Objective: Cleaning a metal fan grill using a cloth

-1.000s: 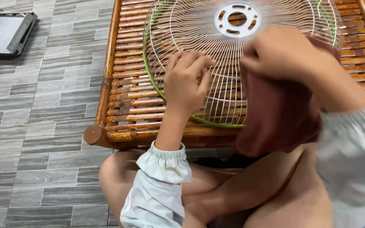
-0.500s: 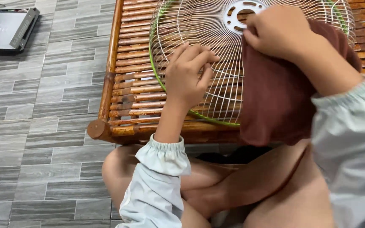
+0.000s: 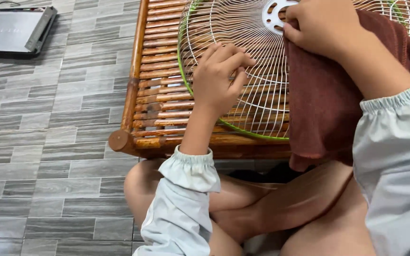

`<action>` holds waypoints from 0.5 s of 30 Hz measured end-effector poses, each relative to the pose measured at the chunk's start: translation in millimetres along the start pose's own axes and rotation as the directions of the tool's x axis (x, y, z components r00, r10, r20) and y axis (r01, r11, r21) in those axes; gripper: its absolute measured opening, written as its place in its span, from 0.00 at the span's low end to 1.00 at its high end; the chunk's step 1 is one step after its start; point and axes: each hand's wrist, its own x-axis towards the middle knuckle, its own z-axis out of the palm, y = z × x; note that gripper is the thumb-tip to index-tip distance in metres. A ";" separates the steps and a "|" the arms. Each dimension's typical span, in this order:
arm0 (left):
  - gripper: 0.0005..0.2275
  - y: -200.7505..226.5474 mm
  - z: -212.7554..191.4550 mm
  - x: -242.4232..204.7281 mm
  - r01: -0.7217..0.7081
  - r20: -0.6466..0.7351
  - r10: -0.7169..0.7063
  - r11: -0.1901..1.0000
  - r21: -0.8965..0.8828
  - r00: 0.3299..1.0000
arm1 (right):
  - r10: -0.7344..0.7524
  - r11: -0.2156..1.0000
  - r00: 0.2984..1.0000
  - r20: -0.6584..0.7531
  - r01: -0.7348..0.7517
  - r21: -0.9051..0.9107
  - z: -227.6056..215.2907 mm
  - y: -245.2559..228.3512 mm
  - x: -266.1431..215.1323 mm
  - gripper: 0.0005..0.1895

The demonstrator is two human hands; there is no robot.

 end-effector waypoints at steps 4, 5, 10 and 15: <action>0.08 1.1 1.1 -1.4 0.035 -0.022 -0.035 0.999 -0.013 0.999 | 0.018 0.999 0.996 0.084 -0.021 0.036 -35.1 -21.8 -29.1 0.15; 0.08 1.8 2.2 -1.1 0.038 -0.021 -0.039 0.999 -0.023 0.999 | 0.047 0.992 0.979 0.200 -0.069 0.104 -52.8 -30.2 -39.8 0.17; 0.08 2.3 3.2 -1.6 0.037 -0.008 -0.037 0.999 -0.040 0.999 | 0.017 0.997 0.984 -0.178 -0.029 -0.066 -84.6 -70.1 -106.8 0.08; 0.08 2.2 0.1 -0.2 -0.011 -0.017 0.010 0.999 -0.048 1.000 | 0.050 0.998 0.934 -0.353 -0.058 -0.011 -81.3 -97.8 -153.0 0.14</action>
